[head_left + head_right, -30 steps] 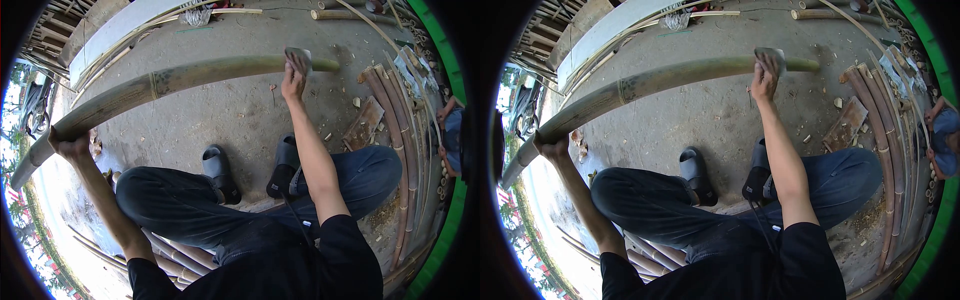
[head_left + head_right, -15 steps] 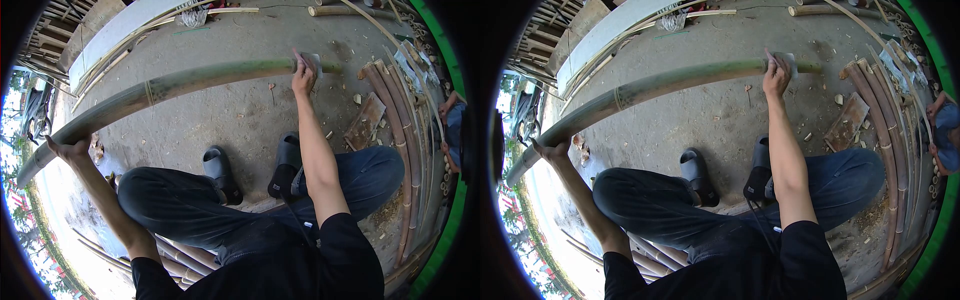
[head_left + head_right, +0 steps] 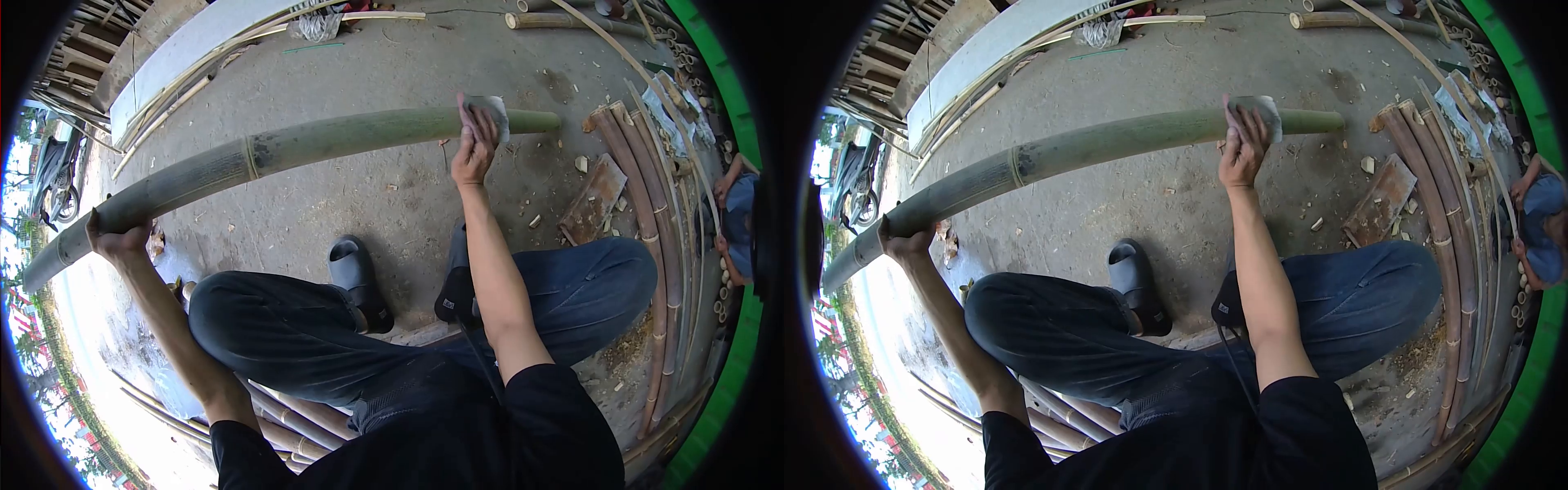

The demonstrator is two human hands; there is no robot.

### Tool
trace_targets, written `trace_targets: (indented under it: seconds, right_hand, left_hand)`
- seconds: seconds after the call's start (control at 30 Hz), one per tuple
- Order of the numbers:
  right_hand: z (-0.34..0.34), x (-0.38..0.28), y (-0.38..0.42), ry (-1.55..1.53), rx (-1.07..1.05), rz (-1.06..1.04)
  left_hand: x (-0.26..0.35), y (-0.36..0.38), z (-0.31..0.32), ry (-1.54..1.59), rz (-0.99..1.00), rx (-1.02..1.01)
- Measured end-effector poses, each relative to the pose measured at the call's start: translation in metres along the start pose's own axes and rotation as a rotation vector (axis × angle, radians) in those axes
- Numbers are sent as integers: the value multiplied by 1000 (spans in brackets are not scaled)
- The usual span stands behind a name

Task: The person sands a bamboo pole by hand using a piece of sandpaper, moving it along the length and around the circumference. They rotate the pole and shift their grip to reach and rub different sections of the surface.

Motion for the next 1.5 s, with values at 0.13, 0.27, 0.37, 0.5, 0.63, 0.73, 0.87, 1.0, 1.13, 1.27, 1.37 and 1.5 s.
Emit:
trace_targets:
  seconds: [0.13,0.27,0.37,0.5,0.63,0.73,0.87,1.0,1.13,1.27,1.37,1.5]
  right_hand:
    - [-8,64,-7,13,17,284]
    - [-6,23,10,-34,40,216]
    - [-25,30,8,140,168,302]
    - [-10,87,17,115,292,628]
    - [36,86,-13,-186,195,639]
    - [44,73,-22,-2,117,513]
    - [38,45,-13,-56,-147,184]
    - [27,132,23,-171,20,576]
    - [34,26,36,-40,-166,215]
    - [43,87,1,-103,86,417]
    - [44,56,-19,84,81,299]
    - [56,71,-31,-112,-212,90]
  left_hand:
    - [-8,0,-4,45,-44,22]
    - [5,15,20,150,82,-189]
    - [12,22,34,214,95,-305]
    - [15,9,28,296,42,-460]
    - [19,23,42,268,94,-671]
    - [21,35,48,187,54,-664]
    - [10,25,36,144,38,-576]
    - [8,19,29,97,53,-407]
    - [0,8,19,50,28,-122]
    - [0,2,4,3,29,-77]
    - [-5,4,4,28,-45,-123]
    - [-2,14,3,93,13,-170]
Point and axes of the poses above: each hand's wrist, its own y-axis away from the middle knuckle, its own z-axis out of the palm, x = y × z, the point moved 9 cm from there along -y, towards the middle knuckle, and after that the axes turned 13 degrees about x, right-handed, at the moved point
